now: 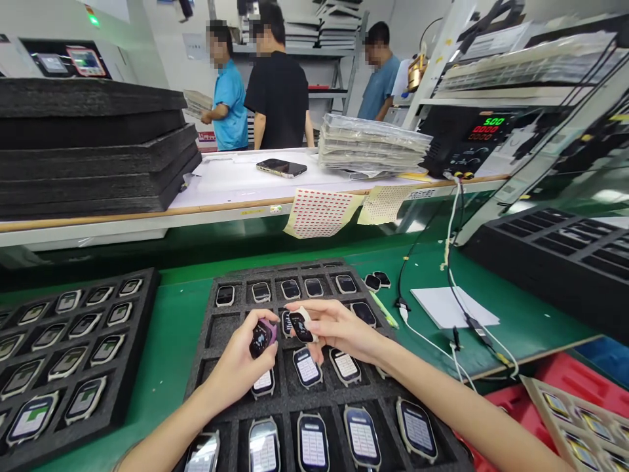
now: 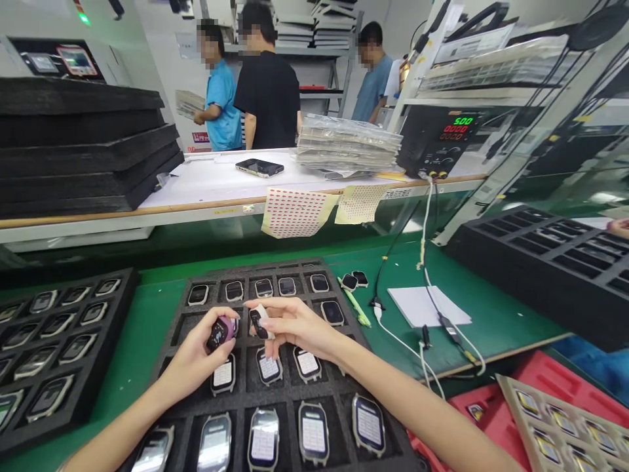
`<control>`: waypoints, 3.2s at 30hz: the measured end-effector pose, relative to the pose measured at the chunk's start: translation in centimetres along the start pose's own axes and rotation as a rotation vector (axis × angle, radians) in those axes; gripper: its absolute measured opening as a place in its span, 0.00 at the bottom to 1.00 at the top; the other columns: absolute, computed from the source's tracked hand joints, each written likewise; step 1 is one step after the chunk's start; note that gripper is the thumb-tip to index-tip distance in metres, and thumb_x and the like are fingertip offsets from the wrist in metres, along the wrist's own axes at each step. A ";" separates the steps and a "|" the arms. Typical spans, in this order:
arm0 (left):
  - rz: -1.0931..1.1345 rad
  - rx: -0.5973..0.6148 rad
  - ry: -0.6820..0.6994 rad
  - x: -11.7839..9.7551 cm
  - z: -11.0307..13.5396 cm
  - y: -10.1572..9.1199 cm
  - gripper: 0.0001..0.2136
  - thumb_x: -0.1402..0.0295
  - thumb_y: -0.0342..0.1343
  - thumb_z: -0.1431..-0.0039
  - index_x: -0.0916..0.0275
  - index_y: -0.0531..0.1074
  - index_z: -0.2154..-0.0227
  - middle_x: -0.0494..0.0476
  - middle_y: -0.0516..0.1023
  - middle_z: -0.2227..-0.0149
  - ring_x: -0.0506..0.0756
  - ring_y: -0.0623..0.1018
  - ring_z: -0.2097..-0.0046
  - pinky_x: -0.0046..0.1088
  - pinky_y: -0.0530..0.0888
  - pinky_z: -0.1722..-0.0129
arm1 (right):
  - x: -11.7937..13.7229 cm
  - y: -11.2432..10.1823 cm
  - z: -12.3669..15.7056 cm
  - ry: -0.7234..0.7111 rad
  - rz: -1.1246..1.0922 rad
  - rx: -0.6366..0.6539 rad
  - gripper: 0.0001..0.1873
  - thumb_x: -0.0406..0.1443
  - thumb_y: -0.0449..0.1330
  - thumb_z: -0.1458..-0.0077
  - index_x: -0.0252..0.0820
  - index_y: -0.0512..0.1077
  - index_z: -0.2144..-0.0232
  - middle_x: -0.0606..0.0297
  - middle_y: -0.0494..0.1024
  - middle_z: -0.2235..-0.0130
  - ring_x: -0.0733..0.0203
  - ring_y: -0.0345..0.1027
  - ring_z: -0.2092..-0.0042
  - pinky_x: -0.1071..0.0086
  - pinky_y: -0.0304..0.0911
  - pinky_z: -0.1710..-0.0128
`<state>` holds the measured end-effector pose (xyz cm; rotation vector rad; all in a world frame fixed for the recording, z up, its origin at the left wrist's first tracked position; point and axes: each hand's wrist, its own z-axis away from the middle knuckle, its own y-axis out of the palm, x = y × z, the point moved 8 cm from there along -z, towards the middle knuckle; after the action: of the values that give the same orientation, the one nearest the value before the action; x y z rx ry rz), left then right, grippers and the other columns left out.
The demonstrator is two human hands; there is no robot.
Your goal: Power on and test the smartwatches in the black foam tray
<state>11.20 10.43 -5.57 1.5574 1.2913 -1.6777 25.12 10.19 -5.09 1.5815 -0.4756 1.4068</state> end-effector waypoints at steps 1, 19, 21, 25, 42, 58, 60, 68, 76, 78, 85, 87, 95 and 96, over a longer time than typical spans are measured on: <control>0.000 -0.002 0.005 0.0 0.0 0.0 0.14 0.75 0.49 0.44 0.57 0.61 0.55 0.51 0.67 0.60 0.52 0.68 0.59 0.26 0.64 0.58 | 0.0 0.0 0.0 -0.001 0.001 0.003 0.24 0.36 0.66 0.48 0.38 0.69 0.49 0.59 0.74 0.65 0.63 0.72 0.76 0.72 0.67 0.79; -0.012 -0.088 0.054 -0.9 0.1 -0.7 0.16 0.76 0.51 0.47 0.58 0.66 0.55 0.53 0.72 0.58 0.55 0.71 0.55 0.28 0.66 0.54 | 0.5 -0.1 0.3 -0.034 0.048 -0.029 0.24 0.37 0.65 0.48 0.39 0.70 0.49 0.59 0.75 0.64 0.63 0.73 0.76 0.71 0.69 0.77; -0.013 -0.086 0.055 -1.2 0.1 -0.7 0.15 0.77 0.51 0.48 0.59 0.67 0.56 0.53 0.73 0.58 0.55 0.71 0.55 0.28 0.66 0.54 | 0.5 -0.3 0.4 -0.029 0.052 -0.051 0.24 0.37 0.66 0.49 0.39 0.70 0.49 0.60 0.74 0.66 0.62 0.73 0.76 0.71 0.69 0.77; -0.002 -0.118 0.042 -1.8 0.2 -0.8 0.15 0.76 0.51 0.48 0.59 0.67 0.56 0.54 0.74 0.58 0.55 0.72 0.57 0.28 0.67 0.56 | 0.9 -0.3 0.6 -0.043 0.059 -0.072 0.24 0.38 0.66 0.49 0.39 0.70 0.50 0.59 0.75 0.65 0.63 0.72 0.76 0.72 0.68 0.78; -0.006 -0.167 0.053 -1.5 0.2 -1.3 0.17 0.75 0.51 0.48 0.59 0.68 0.54 0.56 0.73 0.58 0.57 0.73 0.57 0.32 0.69 0.56 | 1.1 -0.2 0.8 -0.066 0.068 -0.068 0.23 0.38 0.65 0.47 0.41 0.69 0.49 0.62 0.73 0.66 0.62 0.72 0.75 0.70 0.67 0.76; 0.697 0.055 -0.118 1.2 -0.7 0.6 0.22 0.68 0.52 0.43 0.61 0.61 0.45 0.62 0.72 0.56 0.59 0.75 0.57 0.35 0.74 0.64 | 0.1 -0.4 0.1 -0.022 0.073 -0.157 0.22 0.39 0.58 0.43 0.40 0.62 0.48 0.53 0.75 0.58 0.58 0.75 0.71 0.69 0.68 0.76; 0.678 0.064 -0.121 1.0 -0.6 0.5 0.22 0.68 0.52 0.44 0.60 0.62 0.45 0.62 0.72 0.56 0.59 0.75 0.57 0.36 0.74 0.63 | 0.2 -0.4 0.2 -0.028 0.099 -0.172 0.24 0.38 0.59 0.44 0.40 0.60 0.46 0.53 0.75 0.59 0.58 0.75 0.72 0.70 0.68 0.77; 0.631 0.081 -0.097 1.0 -0.5 0.6 0.22 0.70 0.50 0.43 0.59 0.61 0.44 0.60 0.72 0.59 0.58 0.75 0.59 0.35 0.75 0.63 | 0.1 -0.5 0.1 -0.040 0.130 -0.161 0.23 0.39 0.59 0.43 0.40 0.62 0.47 0.53 0.76 0.58 0.57 0.76 0.72 0.70 0.70 0.78; 0.614 0.092 -0.079 0.6 -0.4 0.6 0.19 0.71 0.49 0.41 0.60 0.63 0.46 0.60 0.72 0.59 0.56 0.74 0.60 0.33 0.75 0.64 | -0.1 -0.8 0.2 -0.054 0.172 -0.146 0.24 0.40 0.59 0.42 0.38 0.60 0.46 0.55 0.75 0.61 0.56 0.76 0.72 0.71 0.70 0.79; 0.606 0.080 -0.076 0.4 -0.4 0.5 0.18 0.72 0.49 0.41 0.60 0.63 0.46 0.59 0.72 0.59 0.56 0.74 0.60 0.33 0.76 0.63 | -0.1 -0.9 0.3 -0.053 0.203 -0.164 0.24 0.40 0.59 0.42 0.38 0.60 0.46 0.56 0.75 0.61 0.57 0.76 0.73 0.72 0.70 0.79; 0.636 0.075 -0.064 0.4 -0.4 0.4 0.20 0.73 0.50 0.43 0.60 0.62 0.46 0.61 0.73 0.57 0.58 0.75 0.58 0.34 0.76 0.63 | 0.0 0.5 0.4 -0.082 0.277 -0.076 0.38 0.36 0.63 0.46 0.44 0.49 0.39 0.56 0.72 0.54 0.58 0.75 0.66 0.70 0.72 0.73; 0.664 0.078 -0.070 0.6 -0.4 0.5 0.20 0.74 0.51 0.43 0.60 0.62 0.46 0.61 0.73 0.57 0.59 0.76 0.58 0.35 0.76 0.63 | 0.2 0.8 0.6 -0.092 0.303 -0.042 0.40 0.35 0.63 0.45 0.45 0.45 0.38 0.57 0.72 0.55 0.57 0.75 0.63 0.69 0.72 0.70; 0.675 0.095 -0.106 0.4 -0.6 0.6 0.18 0.69 0.55 0.42 0.62 0.63 0.49 0.61 0.74 0.60 0.58 0.78 0.61 0.35 0.76 0.64 | 3.3 -3.8 2.2 -0.166 1.366 -0.223 0.21 0.39 0.62 0.47 0.42 0.67 0.50 0.58 0.70 0.57 0.51 0.68 0.58 0.58 0.66 0.58; 0.666 0.088 -0.107 0.3 -0.6 0.5 0.18 0.69 0.56 0.42 0.63 0.64 0.49 0.61 0.74 0.61 0.58 0.78 0.61 0.35 0.76 0.64 | 3.4 -4.2 2.3 -0.178 1.437 -0.211 0.21 0.40 0.62 0.46 0.43 0.67 0.50 0.57 0.69 0.55 0.50 0.66 0.55 0.57 0.64 0.55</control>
<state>11.86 10.86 -5.94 1.6736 0.5488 -1.3643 30.59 11.25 -3.33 1.0995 -2.0517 2.0570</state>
